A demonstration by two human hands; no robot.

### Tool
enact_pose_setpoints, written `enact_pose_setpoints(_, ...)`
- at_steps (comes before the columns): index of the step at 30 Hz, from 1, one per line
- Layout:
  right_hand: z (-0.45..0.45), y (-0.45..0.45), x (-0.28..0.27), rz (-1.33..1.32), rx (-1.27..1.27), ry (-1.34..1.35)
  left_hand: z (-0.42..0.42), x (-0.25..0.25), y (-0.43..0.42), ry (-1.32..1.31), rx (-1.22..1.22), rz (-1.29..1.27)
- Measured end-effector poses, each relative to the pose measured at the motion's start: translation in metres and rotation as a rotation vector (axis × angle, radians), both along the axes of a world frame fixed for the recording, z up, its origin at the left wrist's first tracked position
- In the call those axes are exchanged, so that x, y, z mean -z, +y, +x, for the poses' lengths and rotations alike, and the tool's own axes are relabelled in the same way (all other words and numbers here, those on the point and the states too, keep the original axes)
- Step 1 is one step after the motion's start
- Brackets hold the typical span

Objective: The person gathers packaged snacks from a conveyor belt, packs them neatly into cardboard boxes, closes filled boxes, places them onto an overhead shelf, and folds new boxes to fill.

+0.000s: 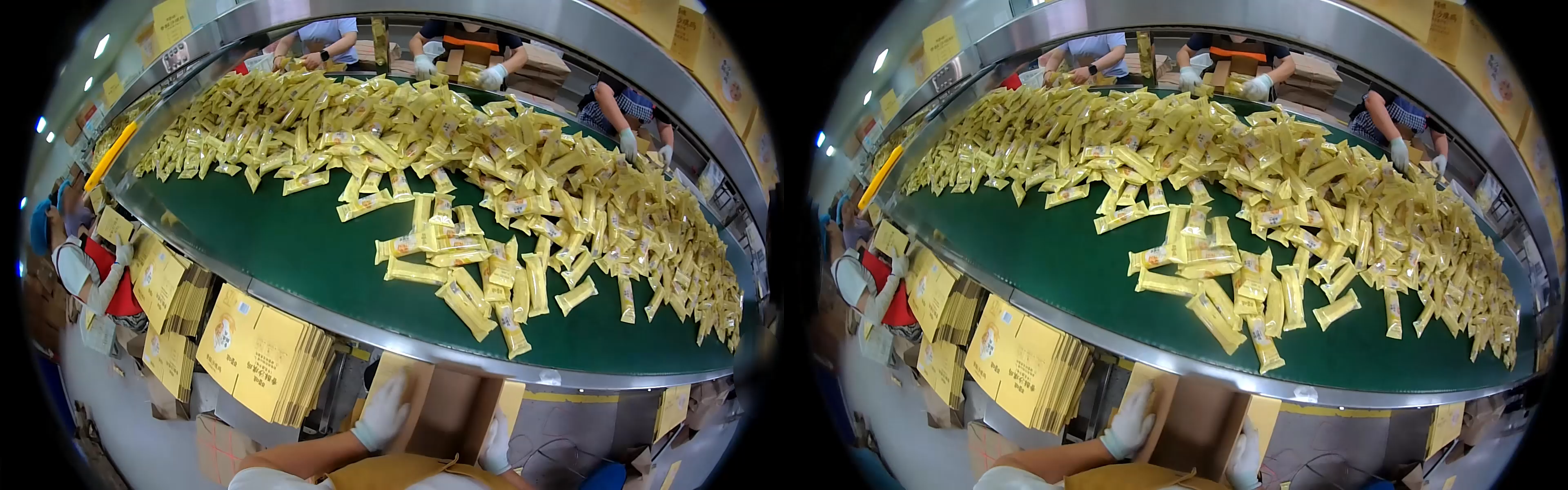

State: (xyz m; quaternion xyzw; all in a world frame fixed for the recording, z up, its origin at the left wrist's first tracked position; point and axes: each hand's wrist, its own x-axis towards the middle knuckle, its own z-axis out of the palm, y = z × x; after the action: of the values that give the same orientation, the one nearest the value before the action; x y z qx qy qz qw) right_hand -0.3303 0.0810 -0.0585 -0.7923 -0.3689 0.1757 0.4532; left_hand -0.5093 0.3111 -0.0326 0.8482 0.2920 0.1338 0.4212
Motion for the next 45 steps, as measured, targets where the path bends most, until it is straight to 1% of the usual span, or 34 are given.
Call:
enact_pose_setpoints(1,0.006,0.009,0.0,-0.07,-0.019,-0.102,0.014,-0.009,0.012,-0.06,0.02,0.177)
enact_pose_setpoints(2,0.022,0.014,-0.002,-0.173,0.095,-0.17,0.031,-0.018,0.034,-0.119,0.04,0.355)
enact_pose_setpoints(3,0.043,0.035,-0.027,-0.279,0.208,-0.237,0.051,-0.03,0.058,-0.176,0.063,0.531)
enact_pose_setpoints(5,0.088,0.054,-0.04,-0.187,0.242,-0.506,0.1,-0.05,0.101,-0.286,0.131,0.621)
enact_pose_setpoints(7,0.13,0.081,-0.061,-0.18,0.158,-0.694,0.143,-0.066,0.128,-0.209,0.376,0.502)
enact_pose_setpoints(9,0.161,0.111,-0.08,-0.246,0.074,-0.682,0.183,-0.081,0.13,-0.031,0.507,0.607)
enact_pose_setpoints(10,0.177,0.121,-0.079,-0.267,0.009,-0.642,0.2,-0.084,0.129,0.06,0.572,0.655)
enact_pose_setpoints(13,0.205,0.162,-0.069,-0.361,-0.1,-0.564,0.241,-0.071,0.134,0.258,0.617,0.689)
enact_pose_setpoints(15,0.217,0.19,-0.066,-0.428,-0.052,-0.542,0.257,-0.068,0.146,0.256,0.573,0.713)
enact_pose_setpoints(17,0.228,0.209,-0.056,-0.396,-0.011,-0.585,0.269,-0.061,0.16,0.208,0.505,0.778)
enact_pose_setpoints(19,0.231,0.222,-0.06,-0.426,-0.012,-0.627,0.273,-0.055,0.171,0.172,0.449,0.793)
enact_pose_setpoints(21,0.228,0.222,-0.068,-0.478,-0.063,-0.605,0.263,-0.044,0.172,0.097,0.414,0.78)
enact_pose_setpoints(23,0.225,0.205,-0.075,-0.541,-0.192,-0.634,0.247,-0.04,0.17,0.122,0.434,0.737)
enact_pose_setpoints(25,0.225,0.184,-0.075,-0.502,-0.301,-0.681,0.23,-0.042,0.169,0.103,0.485,0.679)
enact_pose_setpoints(28,0.224,0.152,-0.068,-0.393,-0.346,-0.7,0.211,-0.045,0.168,0.116,0.537,0.646)
enact_pose_setpoints(30,0.213,0.136,-0.059,-0.394,-0.296,-0.741,0.199,-0.049,0.166,0.174,0.583,0.691)
enact_pose_setpoints(33,0.196,0.12,-0.056,-0.392,-0.235,-0.746,0.184,-0.045,0.16,0.141,0.663,0.824)
enact_pose_setpoints(34,0.193,0.113,-0.058,-0.396,-0.233,-0.727,0.181,-0.052,0.156,0.128,0.682,0.788)
enact_pose_setpoints(35,0.189,0.106,-0.059,-0.401,-0.229,-0.708,0.175,-0.049,0.153,0.094,0.68,0.794)
enact_pose_setpoints(36,0.186,0.101,-0.062,-0.341,-0.187,-0.674,0.169,-0.043,0.153,0.06,0.675,0.802)
enact_pose_setpoints(38,0.187,0.087,-0.079,-0.402,-0.214,-0.632,0.157,-0.037,0.151,-0.042,0.619,0.844)
enact_pose_setpoints(39,0.188,0.079,-0.089,-0.432,-0.227,-0.609,0.152,-0.033,0.151,-0.053,0.614,0.829)
enact_pose_setpoints(40,0.191,0.075,-0.097,-0.428,-0.238,-0.654,0.147,-0.029,0.152,-0.064,0.609,0.813)
enact_pose_setpoints(41,0.194,0.076,-0.101,-0.44,-0.27,-0.597,0.144,-0.027,0.152,-0.074,0.603,0.798)
enact_pose_setpoints(43,0.2,0.082,-0.109,-0.458,-0.33,-0.485,0.15,-0.039,0.149,-0.05,0.604,0.726)
enact_pose_setpoints(45,0.195,0.101,-0.113,-0.471,-0.375,-0.549,0.16,-0.05,0.147,-0.015,0.618,0.687)
